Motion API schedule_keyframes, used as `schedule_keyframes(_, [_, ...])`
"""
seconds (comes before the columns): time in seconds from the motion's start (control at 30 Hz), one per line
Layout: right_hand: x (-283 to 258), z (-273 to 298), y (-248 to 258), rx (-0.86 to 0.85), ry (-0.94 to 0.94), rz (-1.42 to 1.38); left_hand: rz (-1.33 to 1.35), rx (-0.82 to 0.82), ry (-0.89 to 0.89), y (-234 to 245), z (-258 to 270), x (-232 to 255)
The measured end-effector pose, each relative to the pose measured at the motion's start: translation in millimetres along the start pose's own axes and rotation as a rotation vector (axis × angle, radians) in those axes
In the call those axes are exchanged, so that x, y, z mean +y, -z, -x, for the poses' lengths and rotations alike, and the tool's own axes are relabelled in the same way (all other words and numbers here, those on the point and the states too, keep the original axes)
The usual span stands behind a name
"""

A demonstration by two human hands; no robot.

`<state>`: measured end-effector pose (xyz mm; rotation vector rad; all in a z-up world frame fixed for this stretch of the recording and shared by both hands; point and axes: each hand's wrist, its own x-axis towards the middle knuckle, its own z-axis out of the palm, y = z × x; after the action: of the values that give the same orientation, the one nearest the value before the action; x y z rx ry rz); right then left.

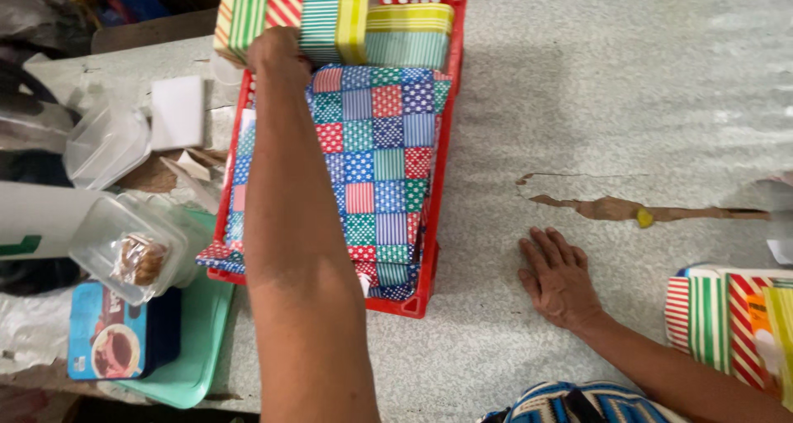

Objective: The person wraps plastic containers with decorative patterned paper, folding the paper around each item and securing it with tape. Wrapped items are placed into a red crate, and the person continues wrapping additional containers one after another.

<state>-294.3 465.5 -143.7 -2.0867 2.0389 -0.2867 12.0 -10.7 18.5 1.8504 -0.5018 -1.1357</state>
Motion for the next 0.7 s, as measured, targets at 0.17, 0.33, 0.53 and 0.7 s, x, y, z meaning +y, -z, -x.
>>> schedule_keyframes(0.17, [0,1,-2,0.003,0.008,-0.017,-0.137,0.153,-0.287,2,3,7])
schedule_keyframes(0.33, [1,0,2,0.021,0.048,-0.040,-0.086,0.206,-0.949,5,54,-7])
schedule_keyframes(0.53, [3,-1,4,-0.038,0.075,-0.053,-0.007,-0.358,-1.082,1,226,-137])
schedule_keyframes(0.7, [6,-9,18,0.012,0.119,-0.197,-0.133,-0.516,-0.854,8,349,-244])
